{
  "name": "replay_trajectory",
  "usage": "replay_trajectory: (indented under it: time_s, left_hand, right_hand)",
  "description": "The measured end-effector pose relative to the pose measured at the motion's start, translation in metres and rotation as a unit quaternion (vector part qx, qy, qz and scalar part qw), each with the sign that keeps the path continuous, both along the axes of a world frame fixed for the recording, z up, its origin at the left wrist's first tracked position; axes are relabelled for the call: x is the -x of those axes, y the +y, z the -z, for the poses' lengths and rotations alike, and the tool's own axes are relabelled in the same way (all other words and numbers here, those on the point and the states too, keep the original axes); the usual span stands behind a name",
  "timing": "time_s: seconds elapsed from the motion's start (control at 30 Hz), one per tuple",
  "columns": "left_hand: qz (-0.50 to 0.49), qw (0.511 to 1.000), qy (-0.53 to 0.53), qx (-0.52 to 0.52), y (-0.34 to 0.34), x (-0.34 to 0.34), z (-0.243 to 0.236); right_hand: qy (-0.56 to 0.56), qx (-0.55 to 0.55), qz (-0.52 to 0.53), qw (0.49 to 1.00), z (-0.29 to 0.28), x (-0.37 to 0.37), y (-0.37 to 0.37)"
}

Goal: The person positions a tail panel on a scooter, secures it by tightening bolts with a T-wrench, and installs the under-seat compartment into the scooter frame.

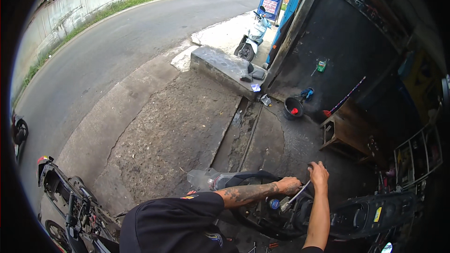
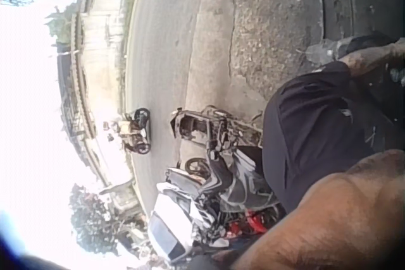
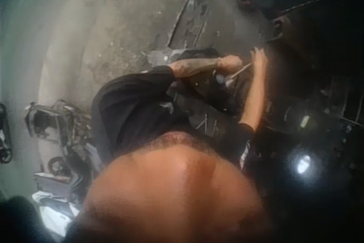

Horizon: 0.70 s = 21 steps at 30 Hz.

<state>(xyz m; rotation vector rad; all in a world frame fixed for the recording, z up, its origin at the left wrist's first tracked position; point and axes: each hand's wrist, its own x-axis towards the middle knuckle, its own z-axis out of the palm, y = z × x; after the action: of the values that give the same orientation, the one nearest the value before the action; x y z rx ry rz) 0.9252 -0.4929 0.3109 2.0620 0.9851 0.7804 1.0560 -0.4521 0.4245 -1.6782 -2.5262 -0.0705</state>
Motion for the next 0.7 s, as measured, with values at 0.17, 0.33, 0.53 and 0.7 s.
replay_trajectory:
  time_s: [0.17, 0.33, 0.53, 0.7]
  left_hand:
    - [-0.046, 0.998, 0.017, 0.038, 0.002, 0.008, 0.004]
    - [-0.047, 0.999, 0.003, 0.002, 0.005, -0.007, 0.018]
    - [-0.053, 0.997, -0.050, -0.004, -0.001, -0.001, 0.010]
    - [-0.083, 0.994, 0.075, 0.010, -0.014, 0.007, -0.002]
  right_hand:
    - [0.130, 0.113, 0.086, 0.981, 0.009, -0.031, -0.056]
    - [0.166, 0.048, -0.079, 0.982, -0.033, 0.038, -0.142]
    - [0.144, 0.015, -0.118, 0.982, -0.019, 0.049, -0.039]
    - [0.062, 0.009, -0.038, 0.997, 0.007, -0.013, -0.055]
